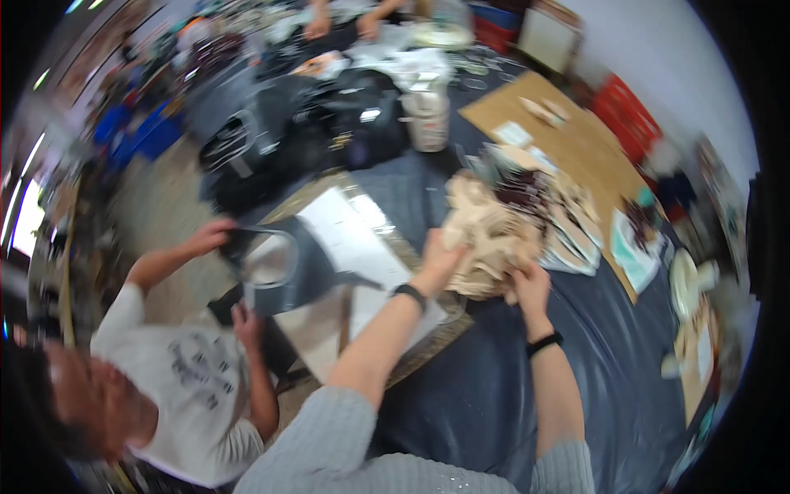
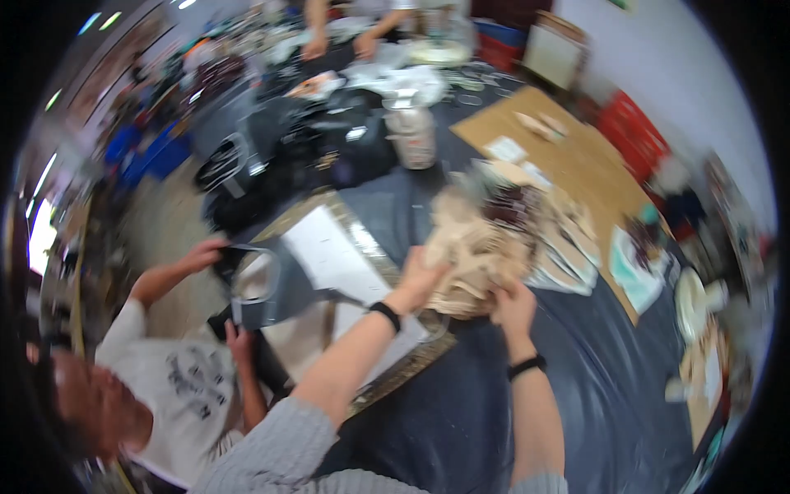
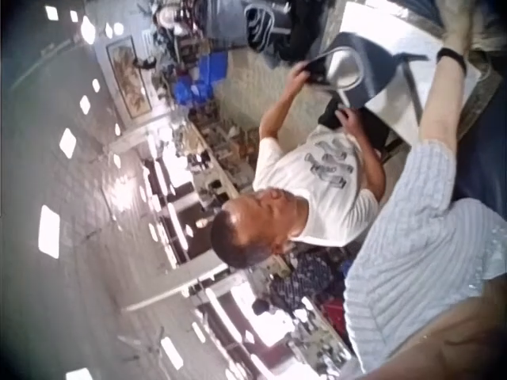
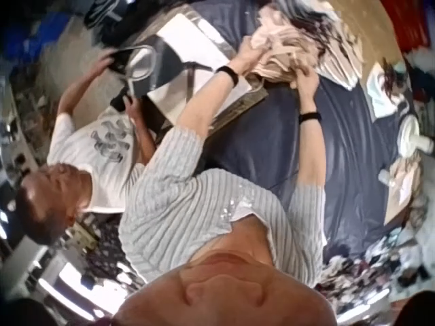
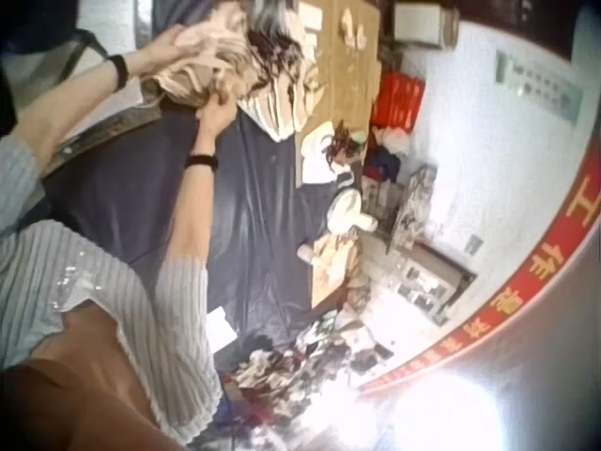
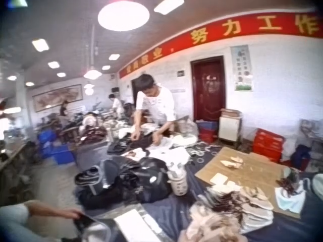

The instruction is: Assembling and inspecting shoe components at a factory workbench.

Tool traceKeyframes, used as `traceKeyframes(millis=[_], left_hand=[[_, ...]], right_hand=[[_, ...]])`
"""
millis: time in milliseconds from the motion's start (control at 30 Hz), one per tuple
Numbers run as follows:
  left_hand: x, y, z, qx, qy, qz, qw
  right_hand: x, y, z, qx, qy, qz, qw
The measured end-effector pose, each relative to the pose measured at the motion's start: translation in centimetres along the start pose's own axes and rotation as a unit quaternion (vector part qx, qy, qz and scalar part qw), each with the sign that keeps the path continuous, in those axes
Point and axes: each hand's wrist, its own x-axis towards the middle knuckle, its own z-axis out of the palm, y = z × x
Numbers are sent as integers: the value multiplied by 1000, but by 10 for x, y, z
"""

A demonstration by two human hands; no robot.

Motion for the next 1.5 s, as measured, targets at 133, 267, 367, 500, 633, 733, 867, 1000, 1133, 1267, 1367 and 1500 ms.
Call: traceKeyframes(millis=[133,267,367,500,633,733,867,1000,1133,1267,1367,1500], left_hand=[[-21,28,61,198,65,-23,978],[-50,40,25,256,156,36,953],[-77,44,34,310,177,140,924],[-131,56,40,324,145,205,912],[-177,59,32,329,106,205,916],[-201,59,29,323,91,203,920],[-223,57,29,328,61,192,923],[-233,53,20,354,60,165,919],[-239,47,18,362,63,155,917],[-244,43,23,360,51,141,921],[-246,39,25,359,50,138,922],[-247,34,25,361,30,125,924]], right_hand=[[3,79,-48,73,18,-36,997],[-27,39,-26,44,-12,-2,999],[-62,58,-40,-56,94,-71,991],[-139,86,-41,-230,167,-119,951],[-198,72,-28,-313,94,-127,937],[-207,68,-27,-344,57,-148,926],[-206,71,-28,-340,67,-142,927],[-206,70,-25,-337,66,-142,929],[-206,75,-26,-342,65,-151,925],[-205,81,-28,-352,71,-164,919],[-207,81,-29,-362,71,-169,914],[-204,79,-26,-373,68,-182,907]])
